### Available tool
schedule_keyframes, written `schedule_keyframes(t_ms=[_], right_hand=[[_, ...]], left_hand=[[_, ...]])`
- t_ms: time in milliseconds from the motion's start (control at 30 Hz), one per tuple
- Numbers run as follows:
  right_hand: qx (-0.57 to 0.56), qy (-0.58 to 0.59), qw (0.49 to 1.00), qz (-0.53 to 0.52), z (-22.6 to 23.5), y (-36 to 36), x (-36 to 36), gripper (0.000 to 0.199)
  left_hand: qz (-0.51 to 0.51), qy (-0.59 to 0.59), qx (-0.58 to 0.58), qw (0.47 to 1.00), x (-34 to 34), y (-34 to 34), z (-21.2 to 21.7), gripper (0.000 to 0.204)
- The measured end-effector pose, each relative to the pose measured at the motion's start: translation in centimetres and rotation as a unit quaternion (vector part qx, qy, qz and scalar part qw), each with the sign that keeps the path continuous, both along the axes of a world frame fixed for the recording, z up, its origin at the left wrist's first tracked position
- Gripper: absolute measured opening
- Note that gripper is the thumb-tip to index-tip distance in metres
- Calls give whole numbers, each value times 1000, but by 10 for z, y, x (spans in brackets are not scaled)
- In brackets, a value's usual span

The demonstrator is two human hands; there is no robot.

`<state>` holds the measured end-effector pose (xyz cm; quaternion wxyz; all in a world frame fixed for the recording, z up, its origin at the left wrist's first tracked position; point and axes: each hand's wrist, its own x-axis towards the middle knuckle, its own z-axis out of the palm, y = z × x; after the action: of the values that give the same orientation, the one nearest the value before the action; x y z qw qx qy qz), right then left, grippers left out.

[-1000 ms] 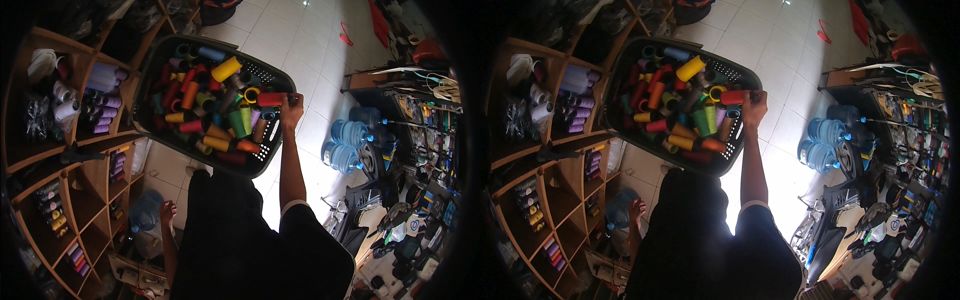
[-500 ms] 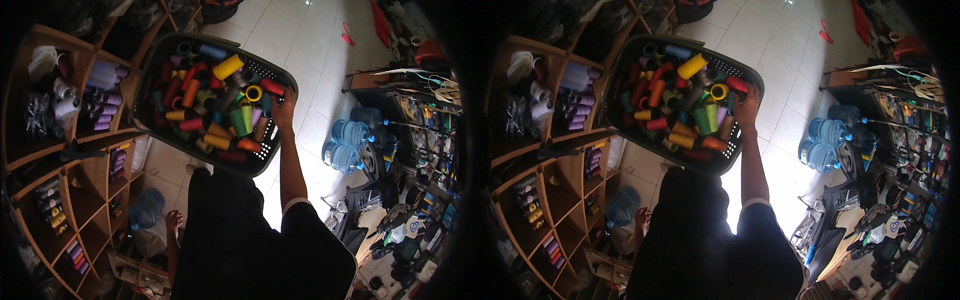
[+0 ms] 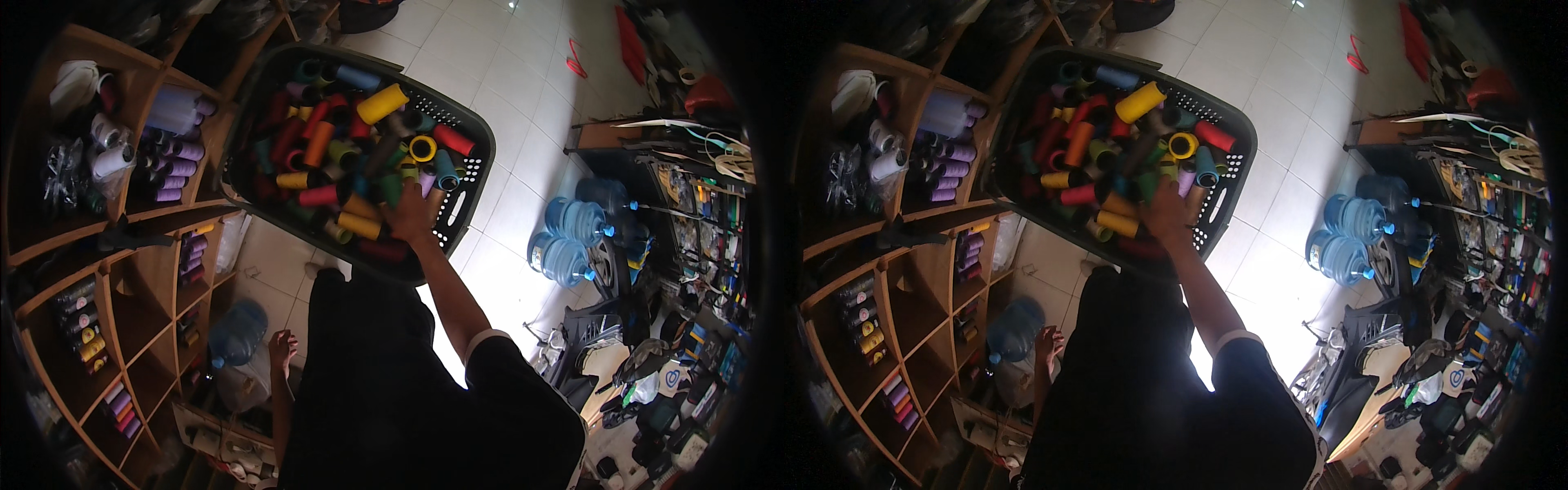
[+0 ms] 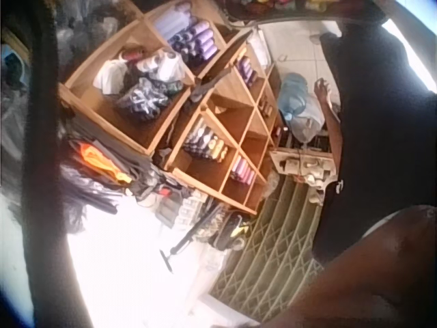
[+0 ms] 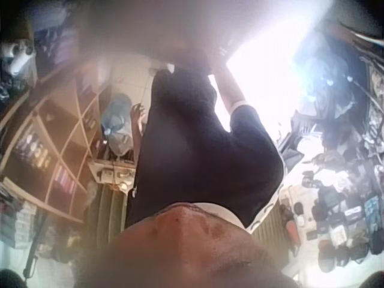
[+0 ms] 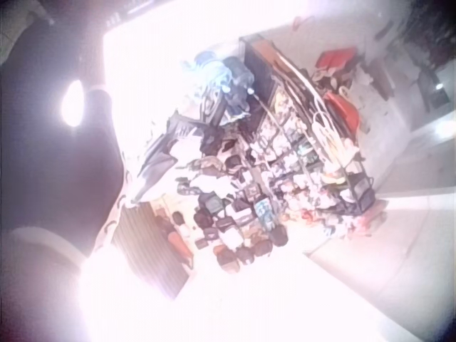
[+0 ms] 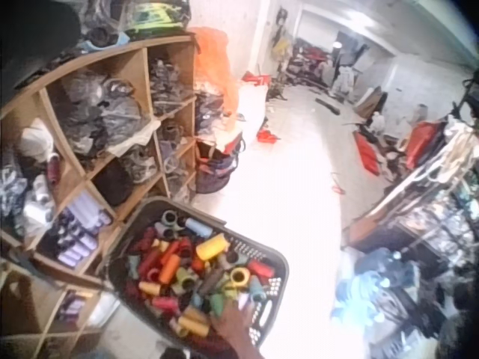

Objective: The person picks up thread spools from a black plastic basket on the floor, inspects them, and places them onto a wooden shelf. The person handles spools of various colors one at a time, moving them from the basket to the shelf.

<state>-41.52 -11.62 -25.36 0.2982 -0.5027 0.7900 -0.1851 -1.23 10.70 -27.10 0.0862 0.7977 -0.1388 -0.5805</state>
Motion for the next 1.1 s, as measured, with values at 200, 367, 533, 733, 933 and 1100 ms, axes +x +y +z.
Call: schedule_keyframes(t_ms=[200,367,533,733,933,1100], right_hand=[[68,-103,990,72,1,5,-34,51],[-54,33,989,131,-2,11,-42,46],[-99,-21,993,60,-11,-31,-32,53],[-165,-16,986,20,-22,-87,-19,58],[-157,-18,987,14,-38,-97,-23,49],[-115,-14,993,-34,-20,-64,-30,38]], left_hand=[[15,10,22,1000,7,17,-13,26],[-1,0,45,999,-6,16,-2,25],[7,15,22,1000,3,23,-14,25],[3,-6,9,1000,6,12,-7,31],[34,2,16,999,2,25,-7,30],[25,-13,55,998,-9,33,0,26]])
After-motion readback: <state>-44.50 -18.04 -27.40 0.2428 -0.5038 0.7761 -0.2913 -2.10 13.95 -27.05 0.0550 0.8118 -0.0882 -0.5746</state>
